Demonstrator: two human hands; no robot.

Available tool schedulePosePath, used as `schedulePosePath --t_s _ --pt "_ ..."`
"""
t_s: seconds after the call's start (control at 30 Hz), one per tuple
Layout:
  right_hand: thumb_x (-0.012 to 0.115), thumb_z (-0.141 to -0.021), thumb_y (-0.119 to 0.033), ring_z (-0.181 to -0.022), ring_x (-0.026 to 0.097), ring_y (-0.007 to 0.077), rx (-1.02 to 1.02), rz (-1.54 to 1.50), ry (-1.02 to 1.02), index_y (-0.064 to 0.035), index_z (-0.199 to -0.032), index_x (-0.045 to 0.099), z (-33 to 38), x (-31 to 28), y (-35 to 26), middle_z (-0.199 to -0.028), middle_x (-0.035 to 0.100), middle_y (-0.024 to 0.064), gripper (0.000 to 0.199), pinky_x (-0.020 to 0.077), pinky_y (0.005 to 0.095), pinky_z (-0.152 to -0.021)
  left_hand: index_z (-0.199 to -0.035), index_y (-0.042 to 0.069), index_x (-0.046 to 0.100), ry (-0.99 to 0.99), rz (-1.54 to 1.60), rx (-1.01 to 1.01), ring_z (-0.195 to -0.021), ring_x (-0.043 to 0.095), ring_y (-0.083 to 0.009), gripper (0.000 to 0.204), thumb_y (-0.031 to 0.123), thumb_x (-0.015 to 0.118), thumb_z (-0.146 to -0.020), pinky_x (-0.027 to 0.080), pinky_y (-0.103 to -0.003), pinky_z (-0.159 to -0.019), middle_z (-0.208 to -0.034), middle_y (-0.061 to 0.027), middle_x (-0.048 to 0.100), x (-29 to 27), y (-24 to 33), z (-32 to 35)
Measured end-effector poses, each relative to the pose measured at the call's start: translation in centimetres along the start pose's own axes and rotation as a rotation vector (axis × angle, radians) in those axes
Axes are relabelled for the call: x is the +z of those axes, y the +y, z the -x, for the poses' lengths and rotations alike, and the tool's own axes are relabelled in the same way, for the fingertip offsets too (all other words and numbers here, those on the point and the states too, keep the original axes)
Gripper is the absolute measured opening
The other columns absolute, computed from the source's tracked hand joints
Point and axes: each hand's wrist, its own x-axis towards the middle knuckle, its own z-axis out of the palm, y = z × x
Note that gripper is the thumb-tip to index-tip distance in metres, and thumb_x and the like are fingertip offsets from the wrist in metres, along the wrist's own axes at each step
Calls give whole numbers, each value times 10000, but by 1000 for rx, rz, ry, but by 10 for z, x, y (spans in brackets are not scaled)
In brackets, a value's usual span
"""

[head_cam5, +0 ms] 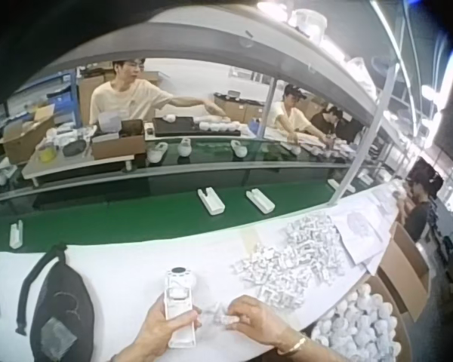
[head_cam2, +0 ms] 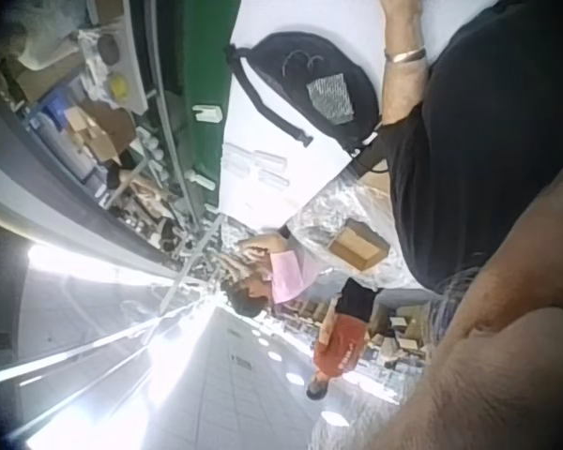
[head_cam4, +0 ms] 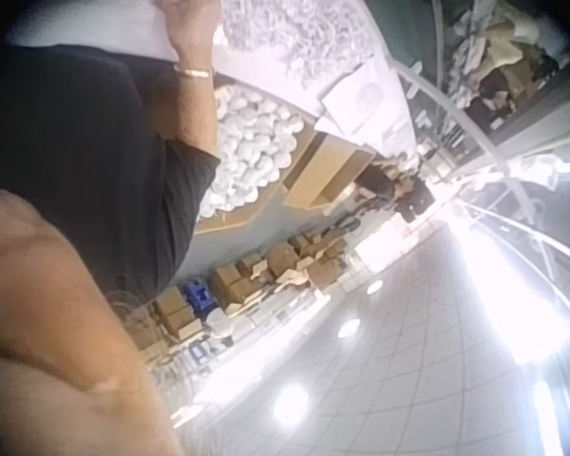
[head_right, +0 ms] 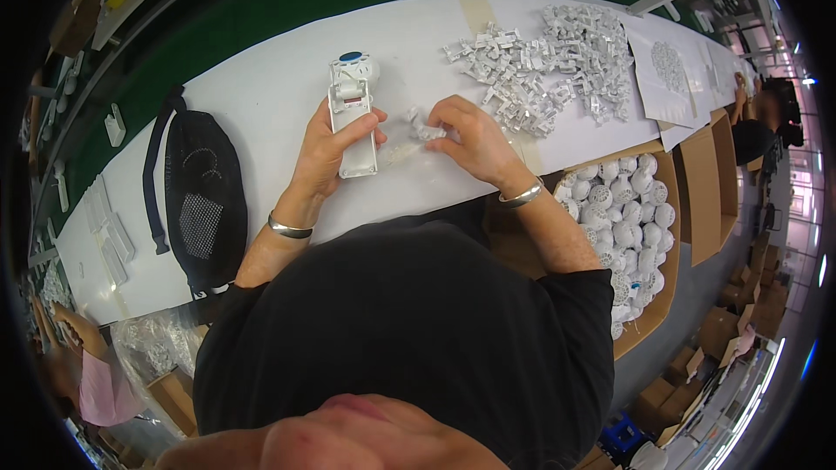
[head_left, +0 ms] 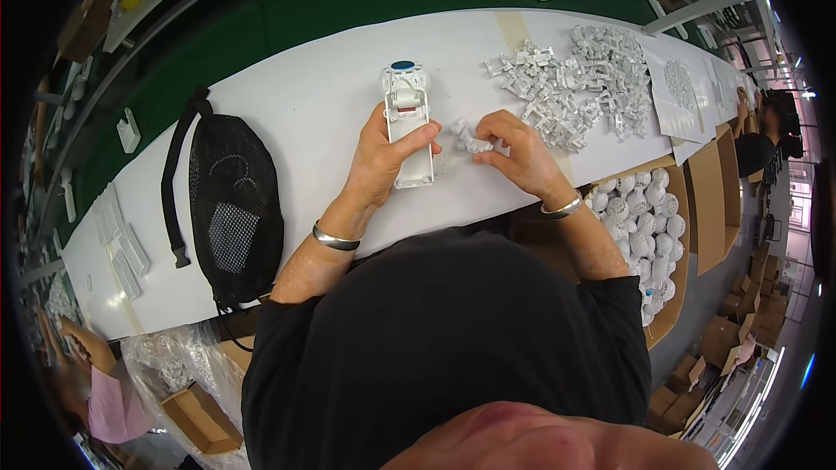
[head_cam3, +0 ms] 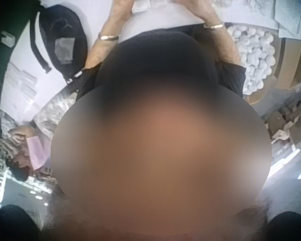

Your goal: Assembling small handheld electronic devices by snapping plastic components together on a production line.

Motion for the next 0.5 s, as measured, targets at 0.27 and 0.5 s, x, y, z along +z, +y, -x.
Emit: schedulePosePath --t_s 0.27,0.5 --pt "671 -778 -35 -830 567 216 -127 377 135 -36 -917 619 9 14 13 -1017 603 47 148 464 305 -733 -1158 22 491 -13 -33 -9 -721 652 -180 448 89 733 -787 515 -266 -665 -933 -102 619 -1 -6 -2" --pt "616 -802 16 -877 563 234 -177 107 254 -10 -919 610 -5 -7 -2 -1078 596 77 120 457 303 -796 -1161 14 486 -23 -59 0 -745 651 -177 449 85 731 -791 514 -262 -676 -948 -106 617 -3 -7 -3"
